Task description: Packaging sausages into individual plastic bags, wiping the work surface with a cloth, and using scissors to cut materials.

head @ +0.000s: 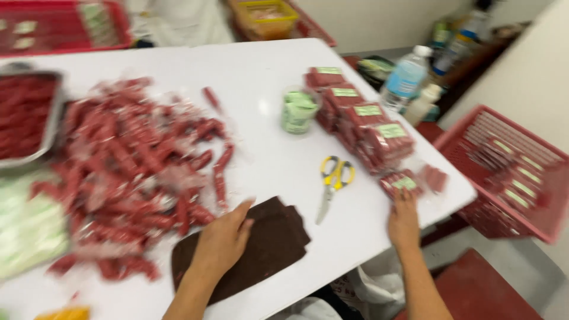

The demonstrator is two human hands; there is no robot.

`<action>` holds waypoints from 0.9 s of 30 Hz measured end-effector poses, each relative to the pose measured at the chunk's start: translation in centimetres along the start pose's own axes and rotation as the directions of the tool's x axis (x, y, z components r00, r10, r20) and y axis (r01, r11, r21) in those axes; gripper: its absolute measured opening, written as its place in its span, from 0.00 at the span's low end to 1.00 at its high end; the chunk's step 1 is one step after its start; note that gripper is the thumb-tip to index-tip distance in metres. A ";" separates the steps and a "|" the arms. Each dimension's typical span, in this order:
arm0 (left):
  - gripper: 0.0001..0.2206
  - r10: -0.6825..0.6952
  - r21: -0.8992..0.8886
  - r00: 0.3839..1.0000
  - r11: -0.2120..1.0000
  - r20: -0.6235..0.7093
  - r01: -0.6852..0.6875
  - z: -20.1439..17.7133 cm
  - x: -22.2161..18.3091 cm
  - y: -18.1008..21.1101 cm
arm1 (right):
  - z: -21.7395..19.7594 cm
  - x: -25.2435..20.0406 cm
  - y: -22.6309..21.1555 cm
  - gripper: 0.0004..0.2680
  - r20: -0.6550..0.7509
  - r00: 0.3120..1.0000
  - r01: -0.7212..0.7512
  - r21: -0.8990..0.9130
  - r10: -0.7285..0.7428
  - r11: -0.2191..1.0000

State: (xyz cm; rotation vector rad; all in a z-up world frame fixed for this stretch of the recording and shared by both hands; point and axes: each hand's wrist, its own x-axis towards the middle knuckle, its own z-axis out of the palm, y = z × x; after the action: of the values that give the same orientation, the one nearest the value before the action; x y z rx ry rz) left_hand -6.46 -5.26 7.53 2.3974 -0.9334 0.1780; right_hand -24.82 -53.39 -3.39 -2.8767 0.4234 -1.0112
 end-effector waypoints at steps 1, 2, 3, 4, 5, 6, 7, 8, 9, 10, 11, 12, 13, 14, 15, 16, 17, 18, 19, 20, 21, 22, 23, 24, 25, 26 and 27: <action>0.25 -0.076 -0.383 0.996 0.920 0.040 0.085 -1.2 0.0 0.7 | 0.2 -0.3 0.8 0.22 -0.023 0.999 0.029 -0.036 -0.030 0.999; 0.39 -0.128 -0.705 0.988 0.694 0.081 0.147 -2.5 0.3 1.1 | 0.8 -0.1 1.6 0.21 -0.053 0.997 0.057 -0.069 -0.061 0.996; 0.39 -0.176 -0.696 0.982 0.698 0.062 0.169 -3.0 0.2 0.7 | 0.8 -0.2 1.0 0.21 -0.040 0.994 0.096 -0.034 -0.098 0.995; 0.44 -0.300 -0.897 0.950 0.394 0.083 0.202 -3.3 0.6 0.3 | 0.5 -0.2 0.8 0.21 -0.002 1.000 0.013 -0.024 -0.013 1.000; 0.49 -0.399 -0.986 0.907 0.041 0.131 0.160 -3.6 1.1 0.0 | 0.2 0.0 0.9 0.22 0.038 0.997 -0.071 -0.018 0.071 0.997; 0.49 -0.414 -0.987 0.902 0.042 0.123 0.153 -4.5 1.0 -0.7 | 0.5 0.4 0.4 0.22 0.042 0.998 -0.056 -0.010 0.056 0.998; 0.50 -0.478 -0.995 0.874 -0.083 0.089 0.056 -5.2 1.0 -1.3 | 0.7 0.8 0.2 0.21 0.060 0.994 -0.085 -0.035 0.087 0.996; 0.50 -0.518 -0.978 0.852 -0.207 0.079 -0.035 -5.4 1.4 -1.3 | -0.1 0.0 0.6 0.21 0.066 0.987 -0.138 -0.078 0.143 0.987; 0.50 -0.506 -0.977 0.858 -0.214 0.086 -0.028 -4.6 0.9 -2.5 | 1.0 0.7 0.4 0.21 0.061 0.986 -0.148 -0.088 0.154 0.985; 0.48 -0.436 -0.976 0.900 -0.205 0.022 -0.076 -3.5 0.8 -3.5 | 1.1 0.5 0.7 0.22 0.042 0.995 -0.084 -0.064 0.087 0.994; 0.46 -0.363 -0.971 0.931 -0.203 -0.045 -0.126 -2.2 1.1 -4.3 | 1.2 0.5 1.3 0.22 0.023 1.000 -0.018 -0.043 0.019 0.999; 0.46 -0.323 -0.969 0.946 -0.230 -0.014 -0.092 -2.4 0.5 -3.6 | 0.9 0.2 1.0 0.22 0.017 0.998 -0.059 -0.080 0.060 0.995; 0.35 -0.162 -0.996 0.984 0.046 0.073 0.081 -2.7 0.1 -3.0 | 0.8 0.0 0.8 0.22 -0.019 1.000 -0.011 -0.033 0.010 0.999; 0.27 -0.018 -0.921 0.983 0.348 0.180 0.175 -3.1 -0.2 -2.7 | 1.1 0.3 0.6 0.22 -0.063 0.997 0.045 0.016 -0.044 0.999; 0.27 0.026 -0.923 0.980 0.340 0.198 0.178 -2.3 -0.2 -1.5 | 0.3 -0.3 0.0 0.22 -0.072 0.997 0.009 -0.015 -0.010 1.000; 0.23 0.067 -0.852 0.945 0.458 0.319 0.255 -1.7 -0.4 -0.4 | 0.0 -0.1 -0.8 0.21 -0.067 0.998 -0.017 -0.022 0.015 1.000; 0.20 0.093 -0.759 0.895 0.573 0.436 0.310 -1.2 -0.7 0.5 | -0.3 0.2 -1.7 0.21 -0.062 0.997 -0.043 -0.029 0.041 0.999; 0.20 0.100 -0.761 0.895 0.572 0.435 0.306 -1.6 -0.4 1.6 | -1.2 0.6 -2.6 0.21 -0.065 0.997 -0.045 -0.035 0.043 0.998; 0.21 0.044 -0.629 0.830 0.676 0.556 0.385 -2.1 -0.2 2.5 | -2.1 0.9 -3.7 0.22 -0.022 0.996 -0.089 -0.044 0.088 0.995; 0.22 -0.034 -0.472 0.756 0.762 0.654 0.443 -2.7 0.0 3.4 | -2.6 1.6 -4.9 0.23 0.018 0.991 -0.128 -0.050 0.129 0.991; 0.22 -0.032 -0.474 0.759 0.764 0.651 0.439 -2.9 0.3 3.4 | -2.9 2.1 -5.4 0.23 0.013 0.992 -0.127 -0.049 0.127 0.991; 0.23 -0.073 -0.409 0.731 0.789 0.679 0.458 -3.0 0.4 3.5 | -3.3 2.2 -6.0 0.24 0.011 0.986 -0.165 -0.136 0.168 0.977; 0.23 -0.115 -0.341 0.702 0.811 0.703 0.475 -3.1 0.6 3.6 | -3.6 2.2 -6.6 0.25 0.006 0.978 -0.201 -0.222 0.208 0.954; 0.23 -0.113 -0.338 0.700 0.814 0.705 0.472 -2.7 0.5 3.4 | -3.8 2.6 -6.8 0.25 0.005 0.977 -0.207 -0.223 0.214 0.953; 0.22 -0.129 -0.363 0.716 0.792 0.686 0.490 -2.2 0.5 3.1 | -3.9 3.0 -7.0 0.22 -0.059 0.986 -0.158 -0.067 0.154 0.985; 0.22 -0.148 -0.388 0.731 0.768 0.666 0.509 -1.8 0.4 2.7 | -4.0 3.5 -7.2 0.18 -0.132 0.986 -0.090 0.089 0.101 0.992; 0.22 -0.149 -0.385 0.730 0.770 0.667 0.509 -1.7 0.4 2.7 | -3.8 3.5 -7.5 0.18 -0.131 0.986 -0.093 0.090 0.105 0.992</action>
State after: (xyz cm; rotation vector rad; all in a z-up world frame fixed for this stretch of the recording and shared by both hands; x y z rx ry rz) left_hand -7.85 -6.20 10.29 2.0164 -0.6294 -0.9476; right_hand -22.83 -47.00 2.86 -2.6940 0.5144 -1.1817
